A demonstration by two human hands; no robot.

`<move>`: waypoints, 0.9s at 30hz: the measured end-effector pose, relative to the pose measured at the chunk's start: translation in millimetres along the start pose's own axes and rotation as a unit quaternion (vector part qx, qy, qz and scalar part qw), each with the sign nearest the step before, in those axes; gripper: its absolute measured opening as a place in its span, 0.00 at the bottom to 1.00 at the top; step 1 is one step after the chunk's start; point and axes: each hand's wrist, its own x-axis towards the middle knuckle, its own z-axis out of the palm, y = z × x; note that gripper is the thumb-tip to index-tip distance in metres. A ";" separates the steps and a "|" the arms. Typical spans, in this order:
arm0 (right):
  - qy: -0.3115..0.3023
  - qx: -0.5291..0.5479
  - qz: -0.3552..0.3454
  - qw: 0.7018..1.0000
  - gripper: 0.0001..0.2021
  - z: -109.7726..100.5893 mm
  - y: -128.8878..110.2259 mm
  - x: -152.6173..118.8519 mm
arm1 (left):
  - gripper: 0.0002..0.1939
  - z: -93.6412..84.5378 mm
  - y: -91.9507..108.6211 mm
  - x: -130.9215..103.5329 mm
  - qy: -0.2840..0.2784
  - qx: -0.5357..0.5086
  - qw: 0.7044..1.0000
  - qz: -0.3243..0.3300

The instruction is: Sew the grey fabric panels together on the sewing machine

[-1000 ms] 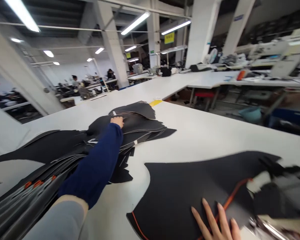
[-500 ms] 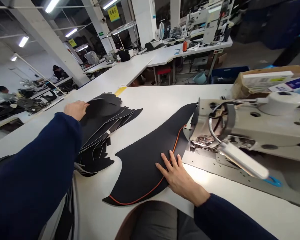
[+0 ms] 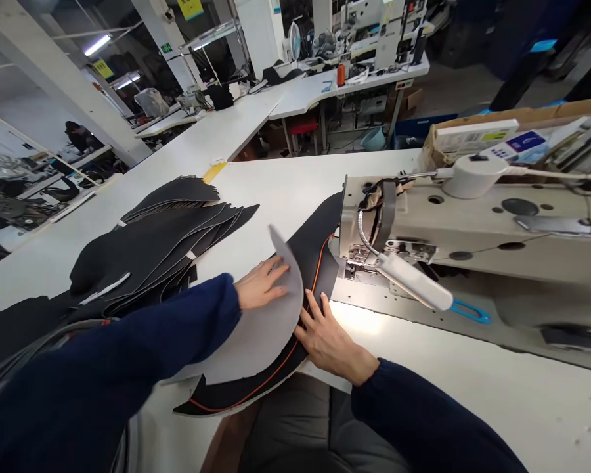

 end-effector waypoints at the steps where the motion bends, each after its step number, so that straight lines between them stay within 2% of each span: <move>1: 0.000 0.005 0.002 1.000 0.18 -0.8 0.1 -0.4 | 0.29 8.5 3.4 22.3 0.034 0.021 0.999 -0.021; 3: -0.002 0.013 0.008 1.000 0.20 -2.9 0.5 -2.3 | 0.31 26.3 12.3 59.0 0.071 0.048 0.994 -0.065; 5: -0.002 0.014 0.014 1.000 0.19 -4.1 1.0 -6.5 | 0.30 42.4 24.8 75.6 0.076 0.049 0.991 -0.096; 6: -0.002 0.015 0.014 1.000 0.17 -3.8 1.1 -9.3 | 0.30 48.5 32.3 75.1 0.075 0.041 0.992 -0.094; 8: 0.002 0.019 0.015 1.000 0.14 -0.6 1.0 -15.8 | 0.28 54.9 48.3 59.7 0.072 0.017 0.996 -0.047; 11: 0.012 0.043 0.013 0.999 0.14 8.5 0.2 -23.8 | 0.28 51.8 70.0 27.6 0.063 -0.030 0.997 0.034; 13: 0.015 0.052 0.011 0.998 0.14 13.9 -0.3 -26.5 | 0.26 47.7 78.6 20.1 0.059 -0.052 0.996 0.028; 16: 0.016 0.038 0.006 0.999 0.14 15.7 -0.4 -27.8 | 0.16 48.0 82.3 35.7 0.088 -0.070 0.994 0.008; 19: 0.013 0.014 0.001 1.000 0.14 11.2 0.3 -28.5 | 0.12 52.5 82.0 57.9 0.104 -0.088 0.990 0.049; 22: 0.004 0.002 -0.003 1.000 0.14 6.8 1.2 -29.2 | 0.15 51.9 83.8 63.7 0.087 -0.072 0.992 0.054; 27: 0.006 -0.001 -0.009 1.000 0.15 9.1 2.1 -29.4 | 0.20 45.8 89.6 57.3 0.065 -0.010 0.998 0.026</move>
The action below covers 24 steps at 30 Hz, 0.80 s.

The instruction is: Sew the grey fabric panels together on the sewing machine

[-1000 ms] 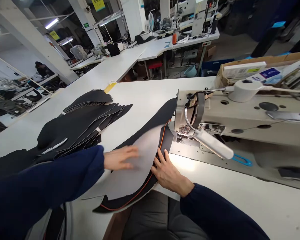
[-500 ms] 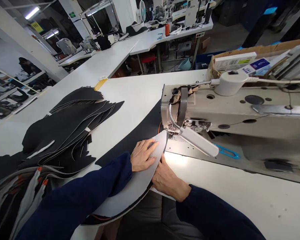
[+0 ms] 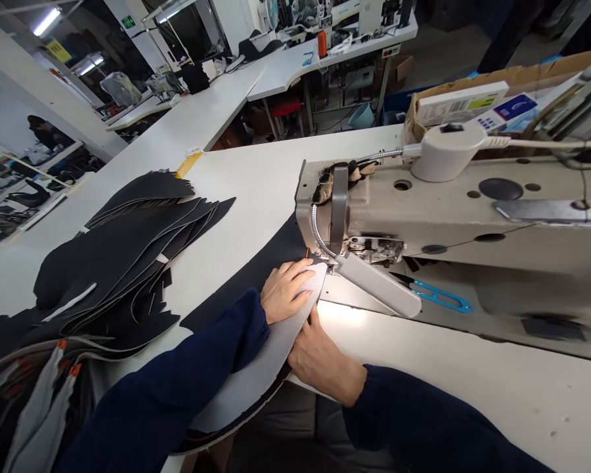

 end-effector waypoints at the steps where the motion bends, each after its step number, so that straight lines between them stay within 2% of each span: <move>1: 0.003 -0.003 0.000 1.000 0.15 1.2 -0.1 -0.1 | 0.20 0.0 1.0 0.4 -0.001 0.008 1.000 -0.001; 7: 0.008 -0.004 0.004 1.000 0.15 4.8 -0.3 -2.8 | 0.20 1.7 5.5 7.6 -0.007 0.047 0.999 0.015; 14: -0.004 0.005 0.001 1.000 0.14 -0.7 10.9 -9.5 | 0.21 -0.4 10.4 14.6 -0.019 0.081 0.996 0.034; 21: -0.030 0.036 0.003 0.999 0.13 2.1 14.8 -9.5 | 0.22 -4.6 14.1 17.3 -0.034 0.076 0.996 0.023; 24: -0.054 0.031 0.008 0.998 0.12 0.3 15.1 -8.9 | 0.25 -7.5 18.6 19.7 -0.041 0.072 0.996 0.033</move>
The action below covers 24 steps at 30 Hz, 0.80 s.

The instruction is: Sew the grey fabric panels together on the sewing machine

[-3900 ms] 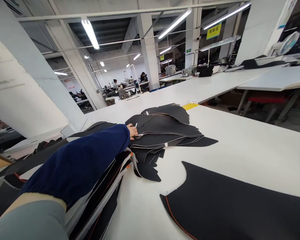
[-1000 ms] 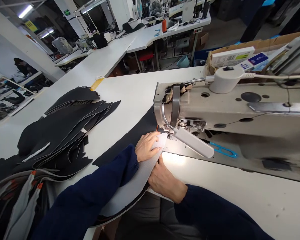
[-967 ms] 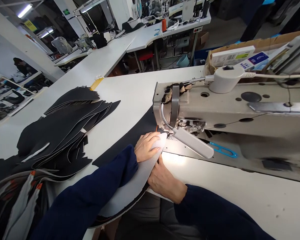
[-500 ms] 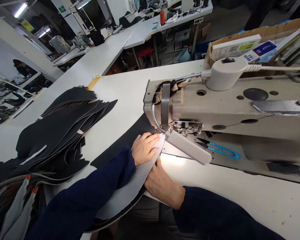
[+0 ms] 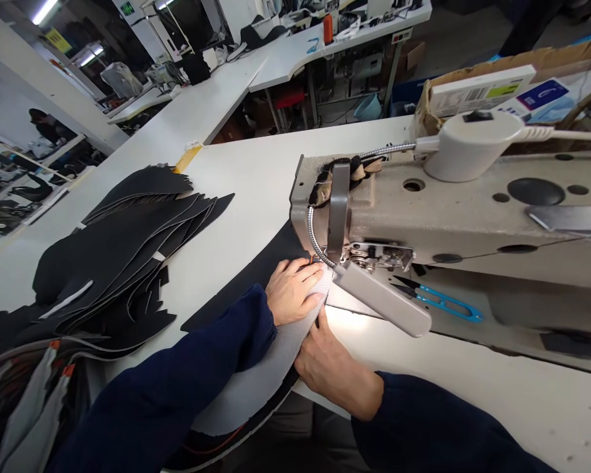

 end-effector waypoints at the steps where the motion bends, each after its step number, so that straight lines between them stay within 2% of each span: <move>1: -0.005 -0.014 0.002 1.000 0.12 -2.7 -0.4 -0.7 | 0.28 -0.8 2.4 2.4 -0.009 -0.003 1.000 -0.001; 4: -0.008 -0.089 0.012 0.996 0.13 -14.4 -7.6 -5.8 | 0.35 -2.7 12.3 11.8 -0.076 -0.023 0.996 -0.033; 7: 0.002 -0.158 0.026 0.987 0.17 -18.0 -30.0 -14.2 | 0.43 -8.3 21.5 13.2 -0.150 -0.037 0.986 -0.058; 9: 0.032 -0.173 0.045 0.983 0.21 -8.5 -52.9 -20.6 | 0.44 -15.6 26.0 3.9 -0.159 -0.042 0.985 -0.049; 13: 0.152 -0.145 0.076 0.975 0.25 22.9 -97.3 -30.1 | 0.31 -30.5 35.4 -25.9 -0.187 -0.059 0.978 -0.065; 15: 0.199 -0.133 0.087 0.967 0.25 31.0 -109.0 -31.8 | 0.33 -32.7 40.3 -34.2 -0.211 -0.054 0.973 -0.076; 18: 0.202 -0.148 0.091 0.964 0.25 28.9 -110.0 -31.6 | 0.36 -29.1 45.0 -32.3 -0.227 -0.038 0.970 -0.076; 24: 0.185 -0.156 0.083 0.967 0.23 21.5 -87.4 -24.7 | 0.30 -20.2 39.9 -9.8 -0.195 -0.014 0.979 -0.061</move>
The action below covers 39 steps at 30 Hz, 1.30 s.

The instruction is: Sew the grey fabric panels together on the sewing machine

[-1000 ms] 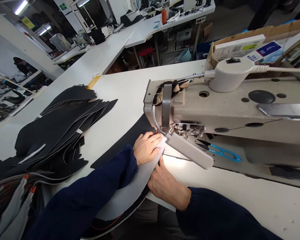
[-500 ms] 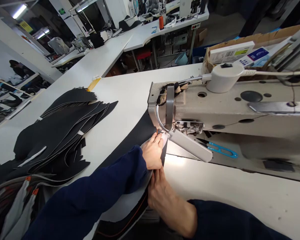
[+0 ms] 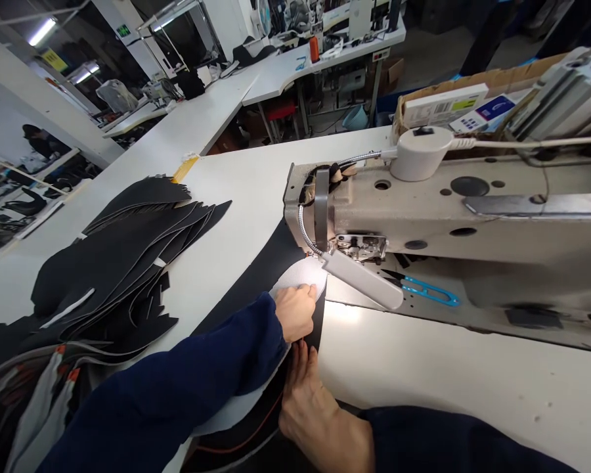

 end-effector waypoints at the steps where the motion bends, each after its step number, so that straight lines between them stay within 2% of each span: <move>1: -0.003 0.000 0.001 1.000 0.22 2.0 2.7 1.8 | 0.28 -0.7 -1.3 3.9 0.003 0.001 1.000 0.001; 5: -0.050 -0.018 -0.011 0.999 0.22 3.6 12.6 8.7 | 0.27 -3.7 -6.0 14.1 0.005 0.006 1.000 0.002; 9: -0.121 -0.028 -0.036 0.992 0.19 -4.4 27.4 13.5 | 0.29 -5.8 -6.7 6.7 -0.019 -0.004 0.999 0.032; 13: -0.151 0.030 -0.079 0.985 0.12 -7.6 46.9 20.5 | 0.21 -1.1 -5.6 -5.3 -0.035 -0.007 0.997 0.071; 17: -0.190 0.035 -0.059 0.979 0.11 -10.2 50.4 27.2 | 0.18 2.3 -6.5 -0.1 -0.016 -0.008 0.998 0.053; 19: -0.162 0.019 -0.045 0.986 0.14 -10.3 39.2 23.7 | 0.18 -0.7 -6.6 6.7 -0.013 -0.008 0.999 0.047; 22: -0.075 0.009 -0.025 0.997 0.19 -4.7 15.7 11.7 | 0.18 -9.7 -5.2 16.2 -0.019 -0.008 0.999 0.043; 24: -0.041 0.004 -0.013 0.999 0.20 0.3 6.5 6.3 | 0.17 -15.8 -3.9 19.9 -0.026 -0.008 0.999 0.043; 28: -0.076 -0.004 -0.010 0.997 0.19 2.9 14.1 11.4 | 0.20 -19.7 -3.4 14.4 -0.027 -0.012 0.998 0.049; 31: -0.128 0.009 -0.034 0.991 0.15 -0.7 28.3 22.0 | 0.20 -12.5 -4.6 0.7 -0.038 -0.017 0.997 0.064; 34: -0.167 0.017 -0.060 0.984 0.10 -7.6 39.6 31.8 | 0.20 -1.1 -6.5 -6.6 -0.017 -0.013 0.997 0.071; 37: -0.178 0.008 -0.066 0.982 0.08 -16.3 45.0 38.8 | 0.19 5.8 -8.8 1.1 0.010 -0.001 0.998 0.061; 39: -0.159 -0.001 -0.067 0.985 0.09 -19.1 43.5 40.4 | 0.18 5.8 -10.3 10.8 0.009 0.006 0.998 0.058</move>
